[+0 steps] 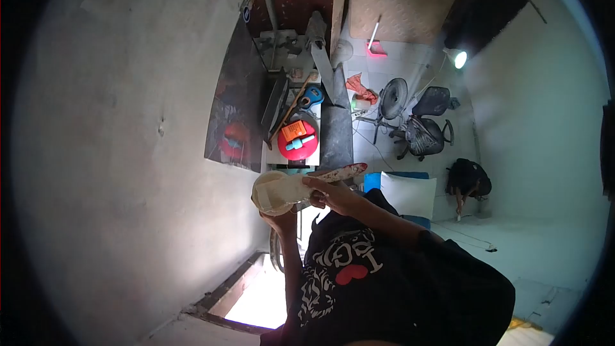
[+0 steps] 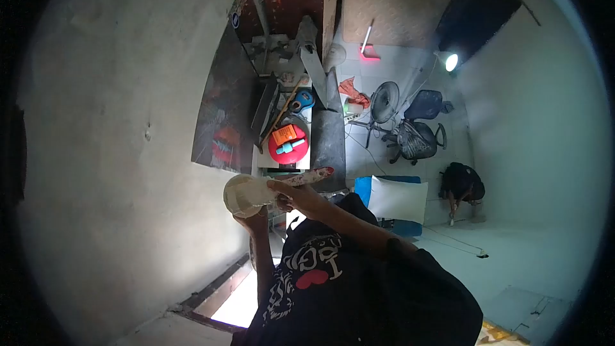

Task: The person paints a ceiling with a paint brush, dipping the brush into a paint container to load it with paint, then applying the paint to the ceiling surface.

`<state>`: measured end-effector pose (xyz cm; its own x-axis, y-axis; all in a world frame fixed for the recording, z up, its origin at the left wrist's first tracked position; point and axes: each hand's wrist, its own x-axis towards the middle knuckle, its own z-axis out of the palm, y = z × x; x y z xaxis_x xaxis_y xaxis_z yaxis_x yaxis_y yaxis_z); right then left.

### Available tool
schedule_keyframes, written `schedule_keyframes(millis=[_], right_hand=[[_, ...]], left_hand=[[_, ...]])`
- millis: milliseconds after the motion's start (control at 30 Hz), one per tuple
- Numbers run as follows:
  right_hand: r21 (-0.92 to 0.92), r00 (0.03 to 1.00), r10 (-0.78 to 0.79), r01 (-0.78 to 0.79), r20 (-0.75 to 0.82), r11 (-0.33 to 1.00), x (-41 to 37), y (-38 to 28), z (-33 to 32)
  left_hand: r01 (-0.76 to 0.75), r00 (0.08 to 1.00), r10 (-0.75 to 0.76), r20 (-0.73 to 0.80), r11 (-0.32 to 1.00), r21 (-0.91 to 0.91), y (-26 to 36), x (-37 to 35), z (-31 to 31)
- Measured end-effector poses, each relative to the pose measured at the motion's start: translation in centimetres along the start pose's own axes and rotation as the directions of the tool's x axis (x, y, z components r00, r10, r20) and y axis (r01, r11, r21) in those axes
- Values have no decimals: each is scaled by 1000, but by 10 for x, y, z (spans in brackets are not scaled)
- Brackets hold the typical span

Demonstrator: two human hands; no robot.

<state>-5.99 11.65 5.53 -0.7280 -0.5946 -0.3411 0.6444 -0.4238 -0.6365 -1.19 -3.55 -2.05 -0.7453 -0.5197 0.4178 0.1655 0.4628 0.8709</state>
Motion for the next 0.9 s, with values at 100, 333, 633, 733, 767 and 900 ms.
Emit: schedule_keyframes(millis=[100,333,633,733,767,900], right_hand=[[13,1000,6,-6,-12,1000,-2,-4,2],[20,999,-16,16,32,1000,-2,-5,-1],[49,992,46,-52,120,997,1,0,13],[65,991,58,-66,121,996,2,2,12],[50,993,53,-58,109,997,3,4,12],[70,993,36,-44,110,997,2,4,10]], left_hand=[[-64,998,63,10,995,73,-10,2,3],[14,999,-16,28,996,92,-15,1,-6],[-22,999,20,27,998,57,-16,-4,-21],[56,997,-54,63,998,-19,-3,-2,-19],[114,991,-108,73,990,-87,2,-1,-18],[53,999,-51,18,984,-170,13,-4,-13]])
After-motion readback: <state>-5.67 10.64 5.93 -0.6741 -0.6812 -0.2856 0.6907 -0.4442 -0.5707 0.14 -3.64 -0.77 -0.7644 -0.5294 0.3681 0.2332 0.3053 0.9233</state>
